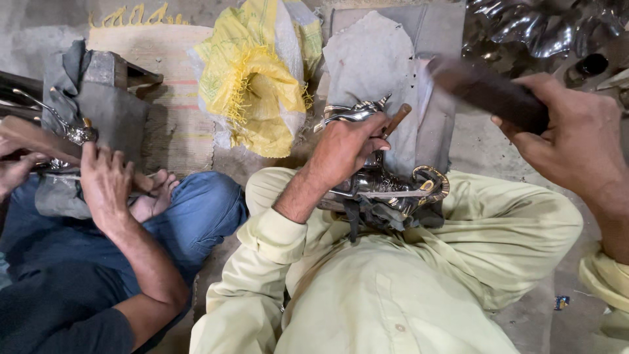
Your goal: The person hammers a metal animal figurine using a chisel and hammer. They repeatedly strike the figurine to shape or refine its surface while seated on the floor.
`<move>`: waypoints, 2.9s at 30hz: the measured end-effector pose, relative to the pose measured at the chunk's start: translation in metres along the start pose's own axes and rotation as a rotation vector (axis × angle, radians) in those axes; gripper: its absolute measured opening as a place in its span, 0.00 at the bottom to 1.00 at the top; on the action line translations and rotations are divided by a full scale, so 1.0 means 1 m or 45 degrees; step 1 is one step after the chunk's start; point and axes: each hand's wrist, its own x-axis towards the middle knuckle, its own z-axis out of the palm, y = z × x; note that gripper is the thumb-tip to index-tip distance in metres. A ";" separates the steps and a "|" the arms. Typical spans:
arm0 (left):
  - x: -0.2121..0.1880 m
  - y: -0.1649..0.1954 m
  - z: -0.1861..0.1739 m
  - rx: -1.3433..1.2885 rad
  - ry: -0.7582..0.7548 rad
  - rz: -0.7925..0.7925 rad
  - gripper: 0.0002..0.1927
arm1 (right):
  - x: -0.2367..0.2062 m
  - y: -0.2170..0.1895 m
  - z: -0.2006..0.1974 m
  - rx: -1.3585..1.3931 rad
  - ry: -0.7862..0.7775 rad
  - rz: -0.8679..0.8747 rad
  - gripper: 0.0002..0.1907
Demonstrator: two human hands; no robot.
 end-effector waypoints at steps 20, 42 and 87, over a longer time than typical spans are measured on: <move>-0.039 0.003 0.036 -0.272 0.551 -0.314 0.14 | 0.024 -0.026 -0.001 0.054 0.344 -0.292 0.14; -0.014 0.003 0.010 -0.033 0.203 -0.015 0.14 | 0.022 -0.018 -0.017 -0.389 -0.262 -0.038 0.15; 0.039 -0.002 -0.003 0.152 -0.557 0.327 0.19 | -0.123 0.012 0.099 0.608 0.182 0.609 0.10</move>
